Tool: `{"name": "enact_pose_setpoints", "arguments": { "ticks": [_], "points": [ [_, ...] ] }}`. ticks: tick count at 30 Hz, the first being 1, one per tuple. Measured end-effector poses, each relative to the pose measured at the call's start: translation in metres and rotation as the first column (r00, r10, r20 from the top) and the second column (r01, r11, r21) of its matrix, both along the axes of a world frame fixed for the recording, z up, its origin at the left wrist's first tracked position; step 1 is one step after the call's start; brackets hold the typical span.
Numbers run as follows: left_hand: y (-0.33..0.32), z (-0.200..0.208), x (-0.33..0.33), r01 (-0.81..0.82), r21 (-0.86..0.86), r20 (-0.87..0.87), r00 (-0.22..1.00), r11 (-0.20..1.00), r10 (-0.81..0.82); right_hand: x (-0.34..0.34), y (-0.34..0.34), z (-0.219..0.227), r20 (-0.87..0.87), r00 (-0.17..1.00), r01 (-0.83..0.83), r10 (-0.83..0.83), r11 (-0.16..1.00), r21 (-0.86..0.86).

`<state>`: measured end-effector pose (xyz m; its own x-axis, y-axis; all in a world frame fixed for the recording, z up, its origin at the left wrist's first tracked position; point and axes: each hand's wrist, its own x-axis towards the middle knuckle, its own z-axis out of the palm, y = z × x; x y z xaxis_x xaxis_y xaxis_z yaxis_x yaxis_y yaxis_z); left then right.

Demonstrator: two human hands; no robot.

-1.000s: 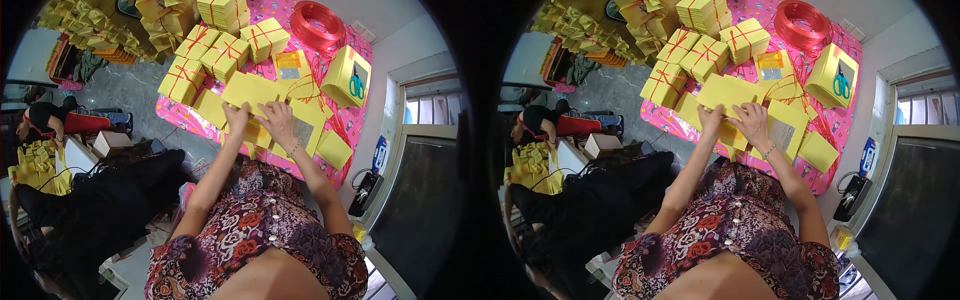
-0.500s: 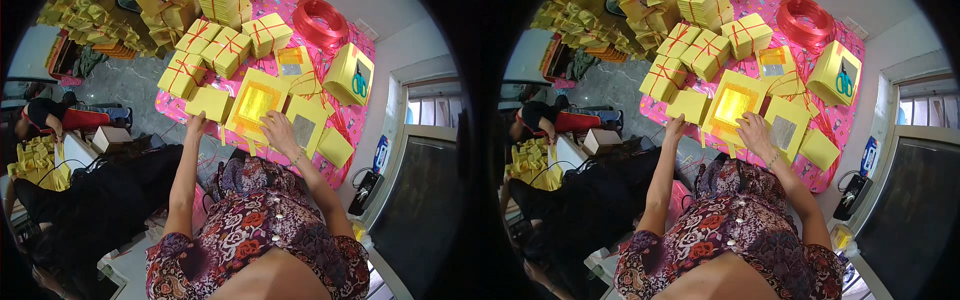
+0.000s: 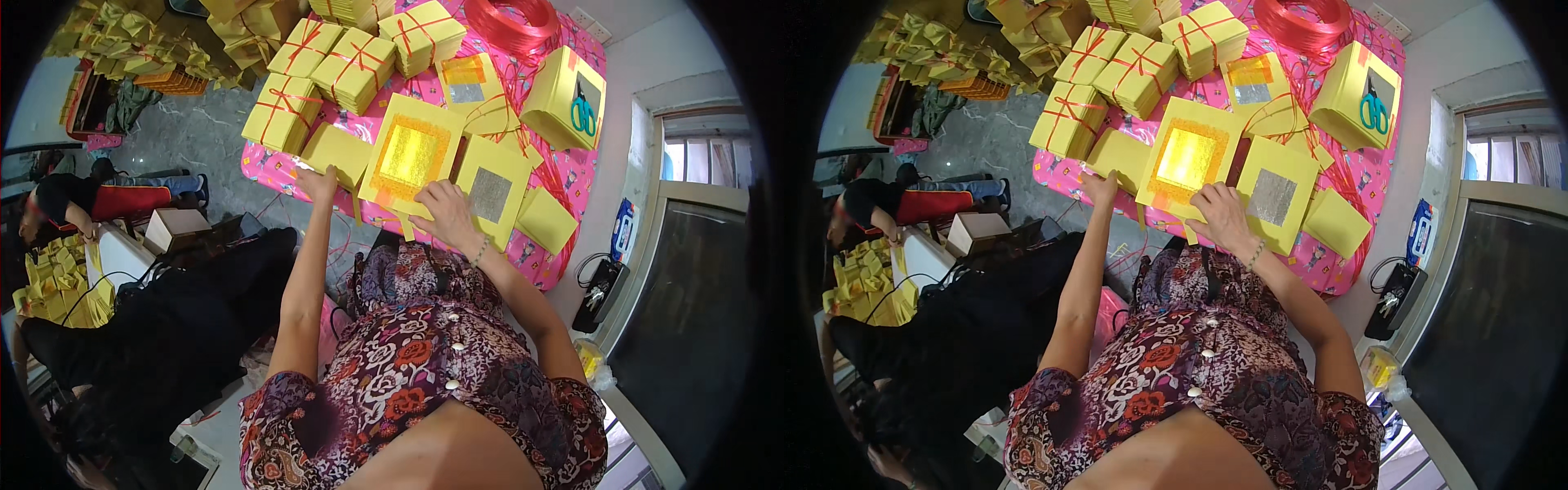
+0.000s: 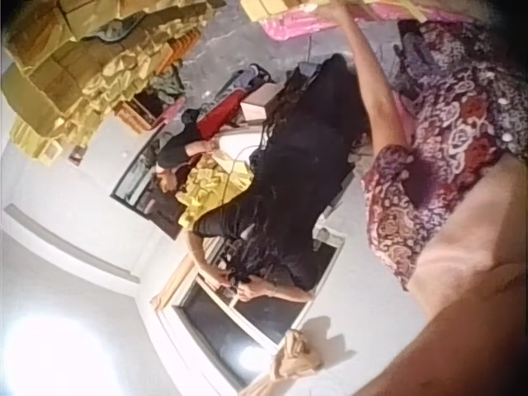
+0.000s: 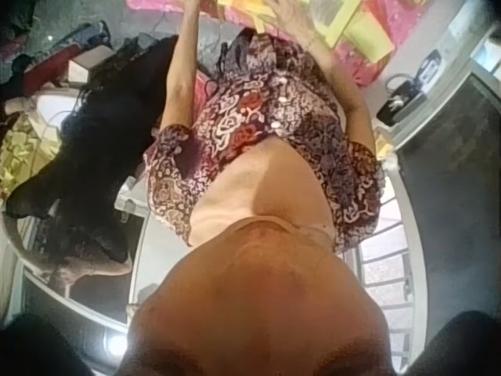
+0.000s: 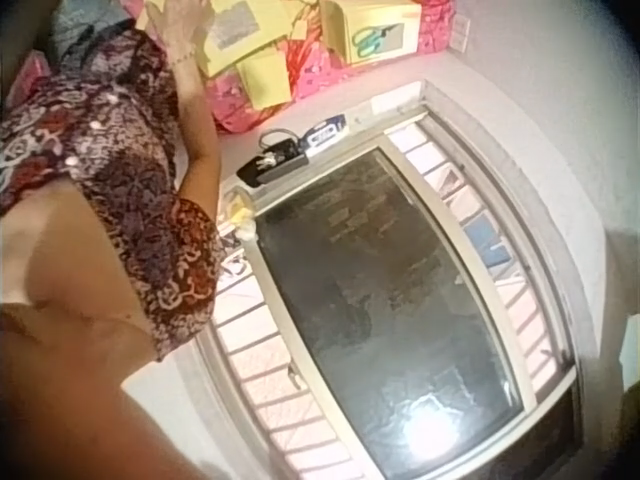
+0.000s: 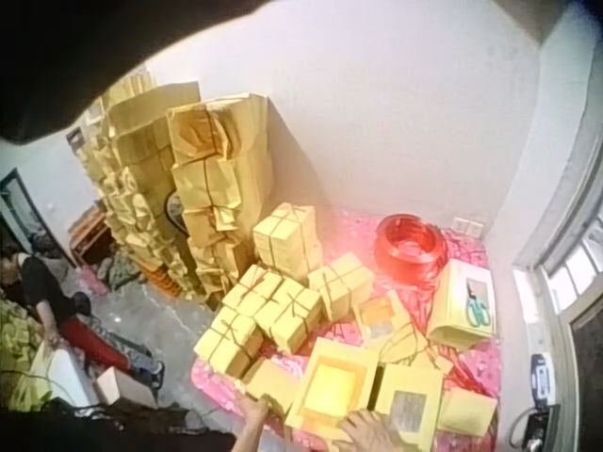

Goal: Folding and stacking sheets of yellow joss paper.

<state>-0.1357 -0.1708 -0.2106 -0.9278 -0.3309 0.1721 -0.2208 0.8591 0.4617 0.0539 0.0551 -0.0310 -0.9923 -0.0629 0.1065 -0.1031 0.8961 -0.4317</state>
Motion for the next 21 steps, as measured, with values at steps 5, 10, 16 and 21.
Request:
{"name": "enact_pose_setpoints", "arguments": {
  "ticks": [5, 10, 16, 21],
  "points": [
    [0.016, 0.099, 0.022, 0.446, 0.584, -0.165, 0.883, 0.678, -0.439, 0.003, 0.01, -0.007, -0.062, 0.998, 0.016, -0.027, 0.985, -0.173],
    [0.014, 0.174, 0.045, 0.801, 0.544, -0.147, 0.383, 0.249, -0.912, -0.007, 0.017, -0.003, 0.085, 0.994, 0.093, -0.072, 0.956, -0.279],
    [0.019, 0.181, 0.051, 0.921, 0.328, -0.069, 0.246, 0.211, -0.967, -0.013, 0.02, 0.0, 0.154, 0.987, 0.098, -0.053, 0.948, -0.302],
    [0.023, 0.173, 0.044, 0.912, 0.353, 0.015, 0.217, 0.208, -0.976, -0.009, 0.015, 0.008, 0.093, 0.995, -0.007, 0.025, 0.983, -0.184]
  ]
}}
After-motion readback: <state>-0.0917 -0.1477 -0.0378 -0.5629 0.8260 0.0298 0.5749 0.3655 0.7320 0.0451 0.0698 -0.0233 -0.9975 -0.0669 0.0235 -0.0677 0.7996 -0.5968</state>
